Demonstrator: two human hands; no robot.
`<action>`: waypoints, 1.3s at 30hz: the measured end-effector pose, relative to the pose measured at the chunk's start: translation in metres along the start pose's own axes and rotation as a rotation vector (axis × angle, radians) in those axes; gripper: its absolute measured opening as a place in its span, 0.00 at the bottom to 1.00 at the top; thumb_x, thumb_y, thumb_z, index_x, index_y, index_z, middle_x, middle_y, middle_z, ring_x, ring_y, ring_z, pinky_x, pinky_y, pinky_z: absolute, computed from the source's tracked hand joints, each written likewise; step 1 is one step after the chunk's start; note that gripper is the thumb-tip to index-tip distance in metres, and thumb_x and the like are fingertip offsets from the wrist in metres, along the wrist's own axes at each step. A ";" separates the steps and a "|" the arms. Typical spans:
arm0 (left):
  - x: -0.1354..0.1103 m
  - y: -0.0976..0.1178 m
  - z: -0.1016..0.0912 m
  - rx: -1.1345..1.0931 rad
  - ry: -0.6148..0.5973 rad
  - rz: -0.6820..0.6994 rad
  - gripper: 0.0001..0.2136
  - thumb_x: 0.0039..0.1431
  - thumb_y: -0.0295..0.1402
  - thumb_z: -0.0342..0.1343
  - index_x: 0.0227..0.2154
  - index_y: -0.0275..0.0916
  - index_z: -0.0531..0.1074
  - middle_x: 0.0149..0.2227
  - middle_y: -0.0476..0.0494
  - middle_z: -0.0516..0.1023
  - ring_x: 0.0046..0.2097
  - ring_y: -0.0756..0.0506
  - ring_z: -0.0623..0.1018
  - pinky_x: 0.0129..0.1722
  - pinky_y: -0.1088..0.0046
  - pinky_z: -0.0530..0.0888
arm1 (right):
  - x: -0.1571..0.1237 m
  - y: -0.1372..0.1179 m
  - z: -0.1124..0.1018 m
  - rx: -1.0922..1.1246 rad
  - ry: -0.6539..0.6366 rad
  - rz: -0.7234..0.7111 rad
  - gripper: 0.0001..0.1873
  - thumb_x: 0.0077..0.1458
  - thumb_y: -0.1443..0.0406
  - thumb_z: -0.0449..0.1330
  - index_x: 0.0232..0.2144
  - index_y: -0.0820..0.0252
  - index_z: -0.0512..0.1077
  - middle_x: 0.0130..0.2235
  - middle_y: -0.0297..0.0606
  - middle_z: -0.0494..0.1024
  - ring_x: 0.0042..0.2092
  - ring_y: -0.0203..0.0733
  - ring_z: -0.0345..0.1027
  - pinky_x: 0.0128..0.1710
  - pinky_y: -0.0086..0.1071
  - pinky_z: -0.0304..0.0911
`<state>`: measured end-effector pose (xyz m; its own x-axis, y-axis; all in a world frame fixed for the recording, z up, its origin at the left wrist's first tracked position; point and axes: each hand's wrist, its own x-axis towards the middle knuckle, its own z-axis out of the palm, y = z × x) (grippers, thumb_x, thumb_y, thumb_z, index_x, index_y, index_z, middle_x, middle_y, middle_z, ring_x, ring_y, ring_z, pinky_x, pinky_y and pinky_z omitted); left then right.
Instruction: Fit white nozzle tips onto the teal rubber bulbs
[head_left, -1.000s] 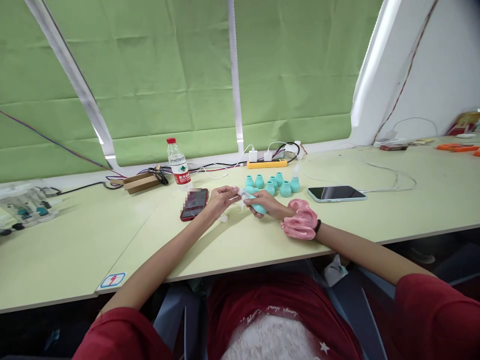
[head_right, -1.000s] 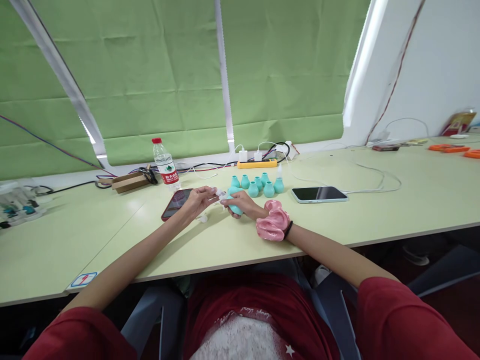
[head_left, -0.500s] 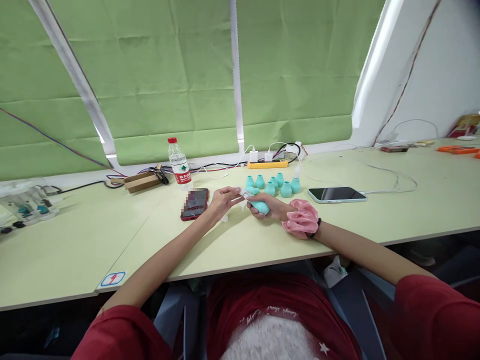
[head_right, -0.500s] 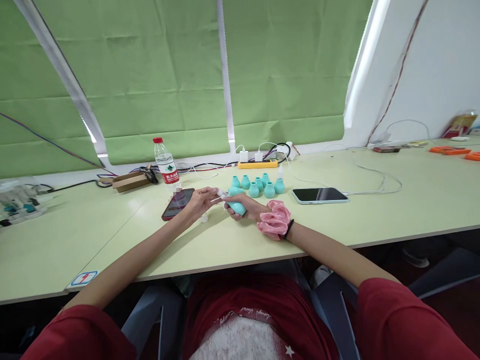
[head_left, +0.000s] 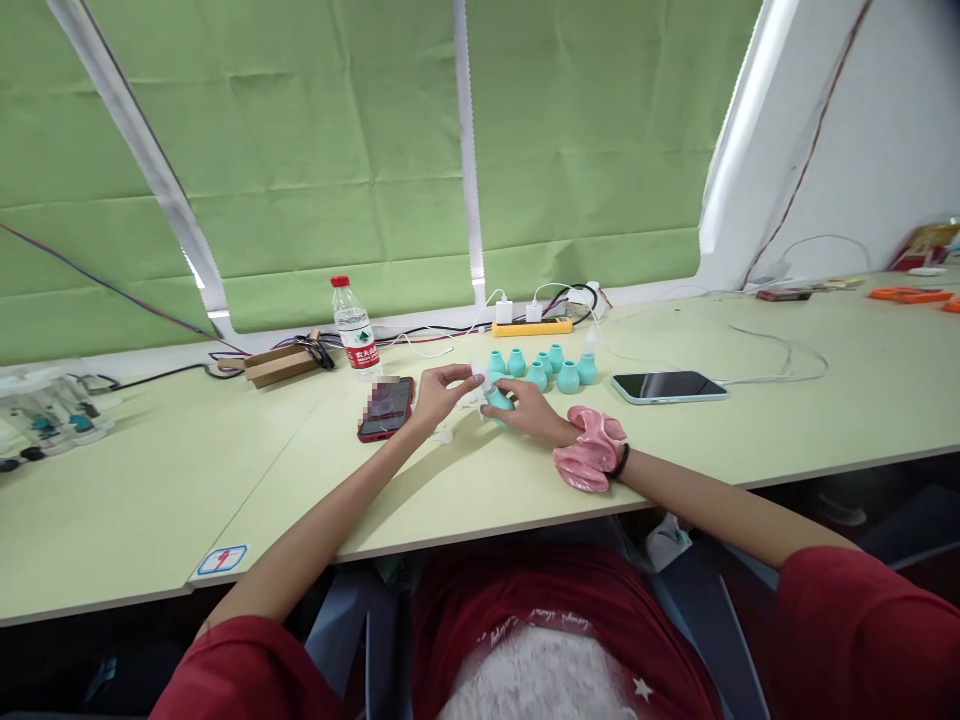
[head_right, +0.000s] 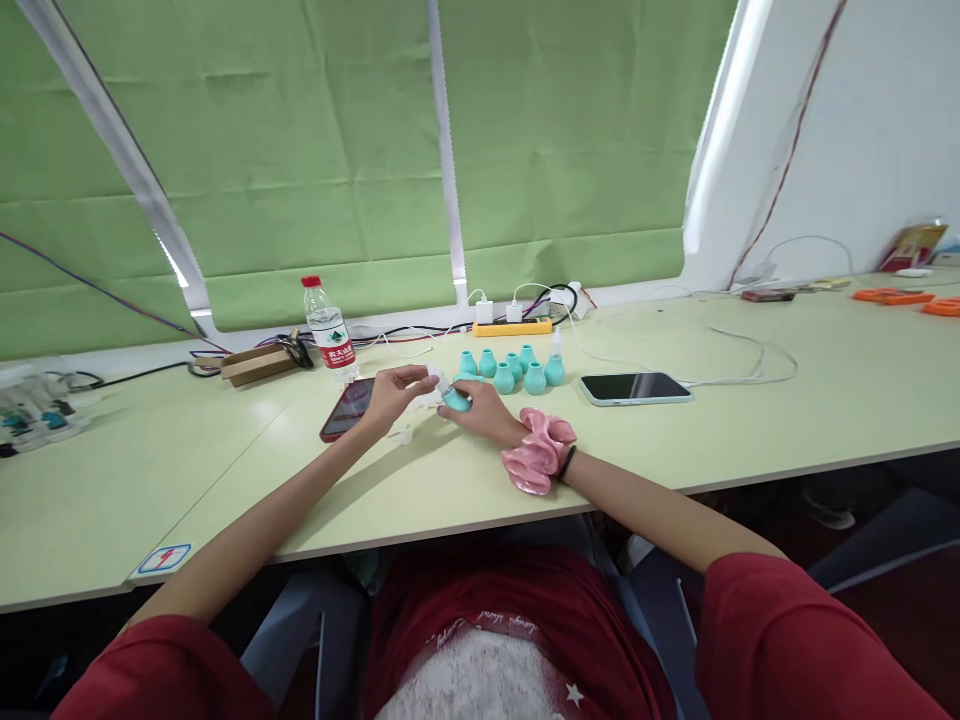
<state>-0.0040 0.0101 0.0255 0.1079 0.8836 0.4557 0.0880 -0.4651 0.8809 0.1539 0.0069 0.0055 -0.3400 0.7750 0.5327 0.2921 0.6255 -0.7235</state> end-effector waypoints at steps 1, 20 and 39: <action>0.001 0.000 -0.002 0.067 -0.032 0.032 0.17 0.38 0.39 0.60 0.31 0.32 0.73 0.35 0.40 0.75 0.38 0.43 0.73 0.39 0.68 0.70 | 0.001 0.003 0.000 -0.092 0.056 -0.043 0.10 0.40 0.60 0.58 0.24 0.62 0.66 0.25 0.32 0.63 0.29 0.35 0.56 0.30 0.29 0.53; 0.003 -0.015 -0.020 1.373 -0.270 0.167 0.11 0.44 0.33 0.53 0.32 0.37 0.71 0.36 0.39 0.68 0.42 0.40 0.63 0.37 0.67 0.65 | 0.016 0.041 -0.011 -0.298 0.320 -0.001 0.20 0.41 0.67 0.54 0.40 0.61 0.55 0.36 0.40 0.66 0.34 0.39 0.61 0.36 0.36 0.59; 0.003 -0.024 -0.019 1.375 -0.158 0.052 0.09 0.48 0.33 0.50 0.25 0.36 0.73 0.34 0.38 0.69 0.41 0.40 0.64 0.35 0.68 0.65 | 0.014 0.028 -0.012 -0.478 0.583 -0.276 0.25 0.38 0.66 0.57 0.40 0.60 0.54 0.42 0.43 0.59 0.45 0.46 0.53 0.45 0.43 0.52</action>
<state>-0.0244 0.0253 0.0085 0.2428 0.8911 0.3833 0.9660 -0.2584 -0.0111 0.1680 0.0358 -0.0018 0.0275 0.4266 0.9040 0.6615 0.6702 -0.3364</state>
